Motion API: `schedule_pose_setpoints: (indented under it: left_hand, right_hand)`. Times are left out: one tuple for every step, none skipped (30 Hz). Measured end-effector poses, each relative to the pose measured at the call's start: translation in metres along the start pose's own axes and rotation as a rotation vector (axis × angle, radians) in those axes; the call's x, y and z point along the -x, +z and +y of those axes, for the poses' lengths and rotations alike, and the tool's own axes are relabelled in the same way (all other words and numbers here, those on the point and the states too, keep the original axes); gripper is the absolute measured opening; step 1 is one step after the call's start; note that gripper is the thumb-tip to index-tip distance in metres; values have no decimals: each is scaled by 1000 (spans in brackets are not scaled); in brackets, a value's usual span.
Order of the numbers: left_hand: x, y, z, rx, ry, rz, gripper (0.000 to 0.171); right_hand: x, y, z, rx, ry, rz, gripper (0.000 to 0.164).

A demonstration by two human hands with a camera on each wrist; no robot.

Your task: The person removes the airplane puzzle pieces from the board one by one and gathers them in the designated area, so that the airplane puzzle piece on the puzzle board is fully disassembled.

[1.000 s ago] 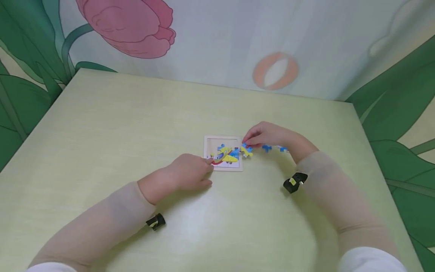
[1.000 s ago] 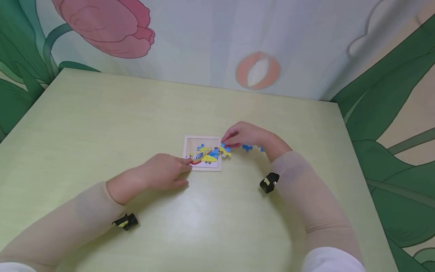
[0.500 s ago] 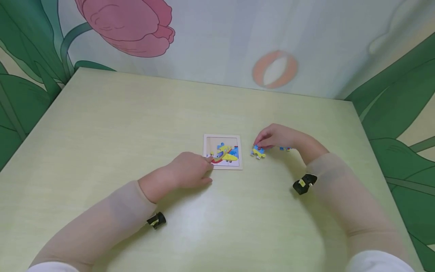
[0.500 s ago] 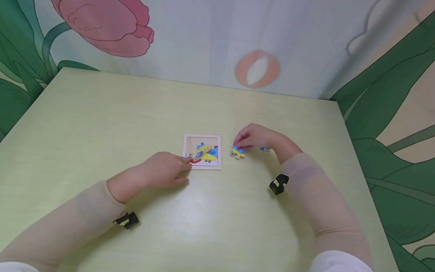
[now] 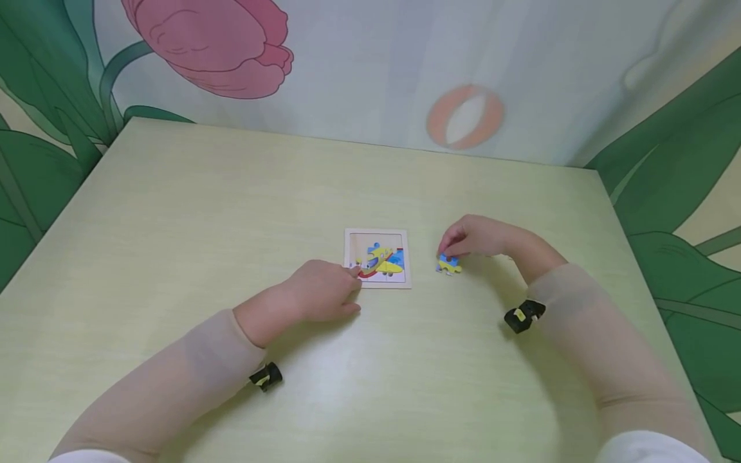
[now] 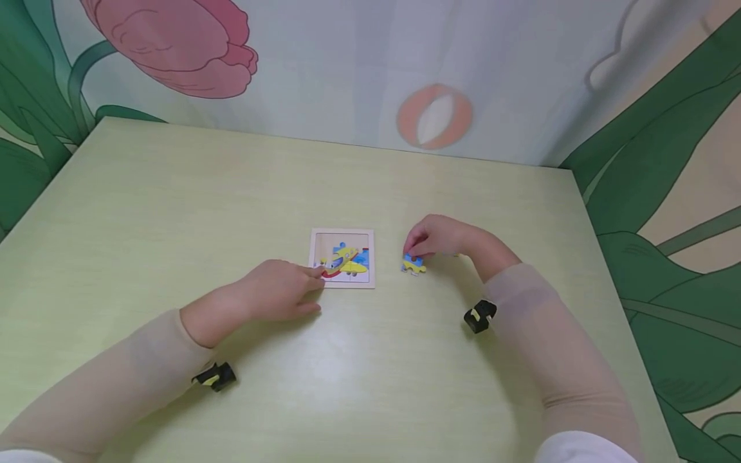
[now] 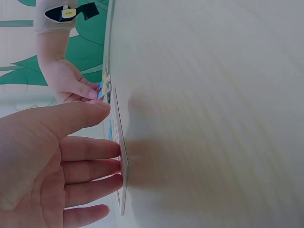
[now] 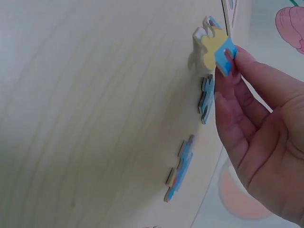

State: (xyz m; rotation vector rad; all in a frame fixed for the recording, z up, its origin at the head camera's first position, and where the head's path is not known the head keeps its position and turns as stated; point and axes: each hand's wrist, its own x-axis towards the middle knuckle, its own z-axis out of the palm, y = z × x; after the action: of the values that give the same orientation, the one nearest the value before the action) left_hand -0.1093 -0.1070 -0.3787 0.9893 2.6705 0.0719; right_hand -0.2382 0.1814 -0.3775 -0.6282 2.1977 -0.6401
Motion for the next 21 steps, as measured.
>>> schedule_pose_setpoints:
  left_hand:
    - [0, 0, 0, -2, 0, 2, 27]
    - [0, 0, 0, -3, 0, 3, 27]
    - [0, 1, 0, -4, 0, 5, 27]
    - [0, 1, 0, -5, 1, 7, 27]
    - [0, 1, 0, -6, 2, 9, 27]
    - [0, 1, 0, -7, 2, 10, 27]
    - [0, 1, 0, -8, 3, 12, 27]
    - [0, 1, 0, -9, 3, 13, 28]
    - [0, 1, 0, -9, 4, 14, 28]
    - [0, 1, 0, -10, 3, 14, 28]
    - [0, 1, 0, -11, 3, 13, 28]
    - [0, 1, 0, -11, 3, 12, 27]
    - [0, 1, 0, -13, 4, 13, 27]
    - [0, 0, 0, -14, 4, 14, 27]
    - [0, 0, 0, -14, 4, 14, 27]
    - [0, 0, 1, -13, 3, 14, 27]
    - [0, 0, 1, -14, 3, 15, 27]
    - [1, 0, 1, -13, 2, 15, 27]
    - [1, -1, 1, -14, 2, 15, 27]
    - [1, -1, 1, -13, 0, 14, 27]
    - [1, -1, 1, -13, -1, 13, 27]
  right_hand:
    - [0, 0, 0, 16, -9, -1, 11]
    - [1, 1, 0, 28, -18, -2, 11]
    - [2, 2, 0, 43, -27, 0, 11]
    - [2, 2, 1, 58, -36, 1, 11]
    - [3, 3, 1, 78, -47, 4, 11]
    - [3, 3, 1, 94, -55, 4, 11]
    - [4, 4, 0, 110, -61, 4, 11]
    - [5, 5, 0, 124, -68, 4, 11]
    - [5, 5, 0, 139, -76, 4, 11]
    - [5, 6, 1, 150, -83, 1, 11]
    - [5, 6, 1, 163, -94, -1, 11]
    - [5, 7, 2, 172, -96, -4, 11]
    - [5, 7, 2, 178, -103, -7, 11]
    - [5, 8, 2, 181, -110, -9, 11]
    - [5, 8, 2, 185, -118, -10, 11]
    - [6, 8, 2, 188, -124, -10, 11]
    - [6, 8, 2, 192, -131, -9, 11]
    - [7, 8, 2, 196, -134, -8, 11]
    - [7, 8, 1, 199, -141, -6, 11]
    - [7, 8, 1, 204, -146, -4, 11]
    - [8, 8, 1, 209, -149, -2, 12]
